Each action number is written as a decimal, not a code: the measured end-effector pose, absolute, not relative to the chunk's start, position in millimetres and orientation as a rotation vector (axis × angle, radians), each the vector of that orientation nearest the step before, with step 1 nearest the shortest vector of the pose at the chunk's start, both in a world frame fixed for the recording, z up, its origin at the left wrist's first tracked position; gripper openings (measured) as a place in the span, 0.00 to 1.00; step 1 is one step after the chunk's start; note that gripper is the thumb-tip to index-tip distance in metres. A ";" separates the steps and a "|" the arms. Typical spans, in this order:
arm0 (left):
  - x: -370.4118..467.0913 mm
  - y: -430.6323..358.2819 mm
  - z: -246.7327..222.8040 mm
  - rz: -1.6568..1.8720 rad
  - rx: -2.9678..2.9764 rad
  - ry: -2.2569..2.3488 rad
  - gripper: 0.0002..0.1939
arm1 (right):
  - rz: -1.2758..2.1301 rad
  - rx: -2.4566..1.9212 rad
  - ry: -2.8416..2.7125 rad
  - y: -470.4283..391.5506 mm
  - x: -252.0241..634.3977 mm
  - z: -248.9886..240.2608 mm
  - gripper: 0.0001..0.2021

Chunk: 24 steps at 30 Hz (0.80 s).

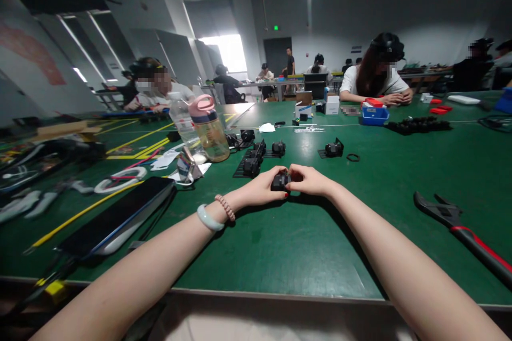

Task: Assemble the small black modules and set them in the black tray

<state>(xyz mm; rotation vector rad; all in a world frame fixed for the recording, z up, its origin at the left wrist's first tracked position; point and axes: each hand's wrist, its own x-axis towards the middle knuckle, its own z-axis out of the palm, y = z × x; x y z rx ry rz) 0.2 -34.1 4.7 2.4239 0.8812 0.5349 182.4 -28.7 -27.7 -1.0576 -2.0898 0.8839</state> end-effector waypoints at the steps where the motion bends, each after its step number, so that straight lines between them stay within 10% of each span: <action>1: 0.3 -33.8 4.9 0.535 2.426 0.881 0.25 | 0.856 -1.067 -2.100 -30.0 182.5 -27.5 0.11; 24: -0.8 -33.3 3.0 0.541 2.377 0.839 0.27 | 0.737 -1.040 -2.184 -41.0 180.9 -21.5 0.18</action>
